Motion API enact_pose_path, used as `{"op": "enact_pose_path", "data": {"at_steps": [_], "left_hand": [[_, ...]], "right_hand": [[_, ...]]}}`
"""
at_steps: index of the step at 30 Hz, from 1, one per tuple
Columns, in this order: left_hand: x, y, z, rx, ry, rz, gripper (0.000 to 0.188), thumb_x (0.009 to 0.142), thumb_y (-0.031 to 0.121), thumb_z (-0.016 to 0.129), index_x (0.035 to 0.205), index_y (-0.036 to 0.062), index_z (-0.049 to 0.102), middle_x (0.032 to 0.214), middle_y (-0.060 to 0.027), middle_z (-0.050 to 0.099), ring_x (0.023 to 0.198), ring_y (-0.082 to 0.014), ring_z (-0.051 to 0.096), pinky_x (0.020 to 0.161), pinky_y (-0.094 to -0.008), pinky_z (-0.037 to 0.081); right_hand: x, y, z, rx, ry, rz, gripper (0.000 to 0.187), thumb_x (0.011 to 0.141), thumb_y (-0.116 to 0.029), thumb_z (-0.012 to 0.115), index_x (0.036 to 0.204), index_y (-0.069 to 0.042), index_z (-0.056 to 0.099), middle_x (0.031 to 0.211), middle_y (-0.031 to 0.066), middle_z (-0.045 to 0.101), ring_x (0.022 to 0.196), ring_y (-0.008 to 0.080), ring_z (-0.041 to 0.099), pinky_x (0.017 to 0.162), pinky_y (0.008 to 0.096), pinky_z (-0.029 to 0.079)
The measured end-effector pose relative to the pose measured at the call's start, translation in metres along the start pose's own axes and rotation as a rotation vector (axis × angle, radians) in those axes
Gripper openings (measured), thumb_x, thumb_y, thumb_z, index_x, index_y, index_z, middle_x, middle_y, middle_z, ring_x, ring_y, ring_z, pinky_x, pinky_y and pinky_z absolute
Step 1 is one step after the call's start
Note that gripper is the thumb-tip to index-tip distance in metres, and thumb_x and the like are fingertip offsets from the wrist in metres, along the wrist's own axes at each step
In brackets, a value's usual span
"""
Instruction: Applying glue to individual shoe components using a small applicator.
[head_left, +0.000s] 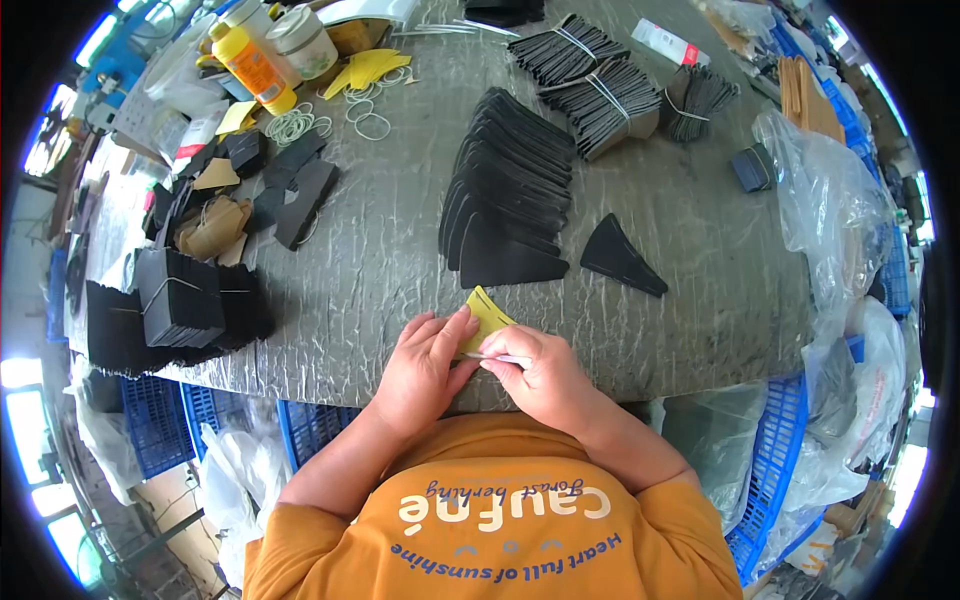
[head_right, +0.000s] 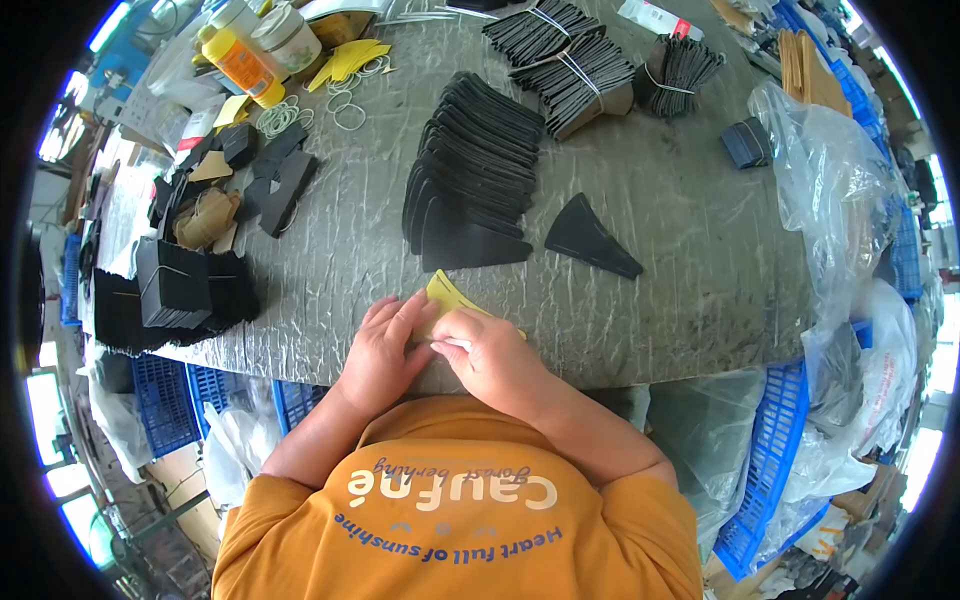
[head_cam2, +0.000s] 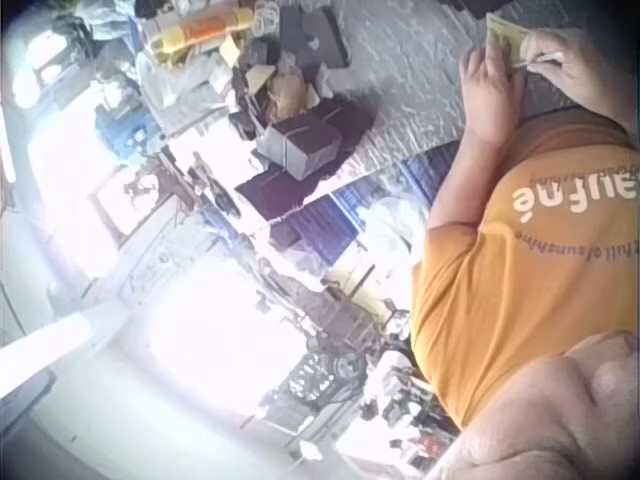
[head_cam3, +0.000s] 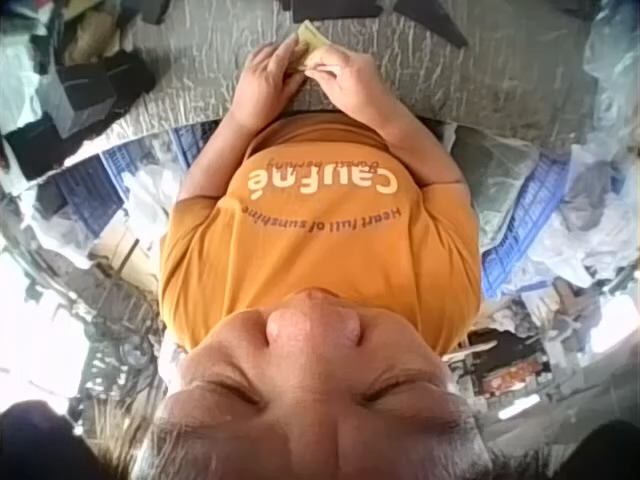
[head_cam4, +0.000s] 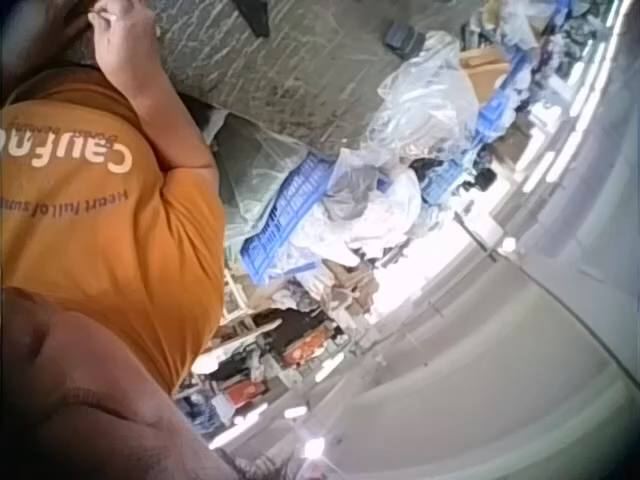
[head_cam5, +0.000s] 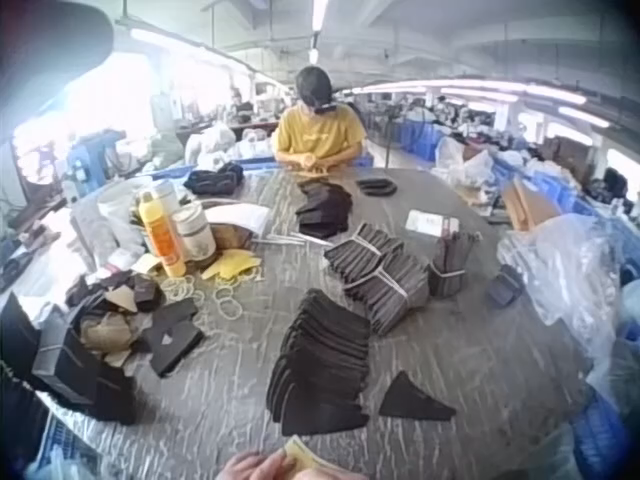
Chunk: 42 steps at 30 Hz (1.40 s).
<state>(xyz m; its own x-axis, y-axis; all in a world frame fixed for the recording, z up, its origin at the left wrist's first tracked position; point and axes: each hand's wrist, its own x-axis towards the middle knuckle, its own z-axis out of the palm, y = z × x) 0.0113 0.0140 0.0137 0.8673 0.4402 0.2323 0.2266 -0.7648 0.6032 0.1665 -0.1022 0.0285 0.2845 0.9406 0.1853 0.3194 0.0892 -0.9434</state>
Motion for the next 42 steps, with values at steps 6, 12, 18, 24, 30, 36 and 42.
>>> {"op": "enact_pose_path", "data": {"at_steps": [6,12,18,24,30,36,42], "left_hand": [[0.001,0.0,0.0,0.013,-0.015,0.001,0.061,0.074,0.012,0.079,0.129,0.0012,0.056,0.115,-0.0178,0.067,0.107,-0.0372,0.062,0.104,-0.0479,0.044],[0.002,-0.005,0.001,0.08,-0.009,0.119,0.038,0.075,0.01,0.076,0.112,0.0066,0.068,0.118,-0.0097,0.068,0.112,-0.0289,0.062,0.103,-0.0459,0.044],[0.003,-0.002,0.0,0.134,-0.026,0.129,0.029,0.076,0.01,0.075,0.104,0.0078,0.07,0.118,-0.0062,0.069,0.112,-0.0254,0.062,0.103,-0.0457,0.044],[0.001,-0.003,0.003,0.13,-0.029,0.123,0.03,0.075,0.01,0.075,0.105,0.008,0.07,0.118,-0.0055,0.069,0.112,-0.0251,0.062,0.103,-0.0456,0.044],[0.001,-0.002,0.003,0.135,-0.03,0.119,0.03,0.076,0.01,0.074,0.105,0.0088,0.07,0.118,-0.0051,0.069,0.112,-0.0245,0.062,0.103,-0.0455,0.044],[0.002,-0.005,0.003,0.123,-0.019,0.128,0.029,0.076,0.01,0.074,0.105,0.0082,0.07,0.119,-0.0048,0.069,0.112,-0.0243,0.062,0.103,-0.0453,0.043],[0.003,-0.004,0.003,0.134,-0.016,0.137,0.028,0.075,0.008,0.075,0.103,0.0071,0.071,0.119,-0.0061,0.069,0.111,-0.0255,0.062,0.103,-0.0456,0.043]], "right_hand": [[0.001,0.007,-0.001,-0.061,-0.041,-0.04,0.01,0.086,0.0,0.067,0.09,-0.003,0.059,0.081,0.017,0.062,0.073,0.0392,0.061,0.062,0.0429,0.049],[-0.019,-0.005,-0.047,-0.211,0.047,0.117,0.009,0.083,0.003,0.065,0.084,-0.002,0.057,0.078,0.0168,0.062,0.069,0.0358,0.064,0.06,0.0397,0.05],[-0.008,-0.014,-0.056,-0.239,0.143,0.101,0.008,0.083,0.003,0.066,0.086,-0.001,0.059,0.079,0.0146,0.065,0.069,0.0285,0.068,0.059,0.0341,0.051],[0.033,0.012,-0.015,-0.135,0.163,-0.046,0.008,0.084,0.003,0.067,0.09,-0.001,0.062,0.082,0.0159,0.066,0.075,0.0327,0.067,0.064,0.0367,0.052],[0.019,0.018,-0.021,-0.234,0.132,-0.058,0.009,0.085,0.008,0.066,0.091,0.002,0.064,0.084,0.0132,0.068,0.073,0.02,0.069,0.066,0.0288,0.053],[-0.024,0.008,-0.058,-0.205,0.152,0.143,0.009,0.084,0.004,0.063,0.09,-0.002,0.06,0.078,0.0146,0.065,0.068,0.033,0.065,0.061,0.0377,0.052],[-0.009,0.003,-0.045,-0.538,0.091,0.002,0.021,0.083,-0.005,0.067,0.101,-0.001,0.058,0.095,0.0172,0.06,0.089,0.0336,0.059,0.079,0.0423,0.05]]}}
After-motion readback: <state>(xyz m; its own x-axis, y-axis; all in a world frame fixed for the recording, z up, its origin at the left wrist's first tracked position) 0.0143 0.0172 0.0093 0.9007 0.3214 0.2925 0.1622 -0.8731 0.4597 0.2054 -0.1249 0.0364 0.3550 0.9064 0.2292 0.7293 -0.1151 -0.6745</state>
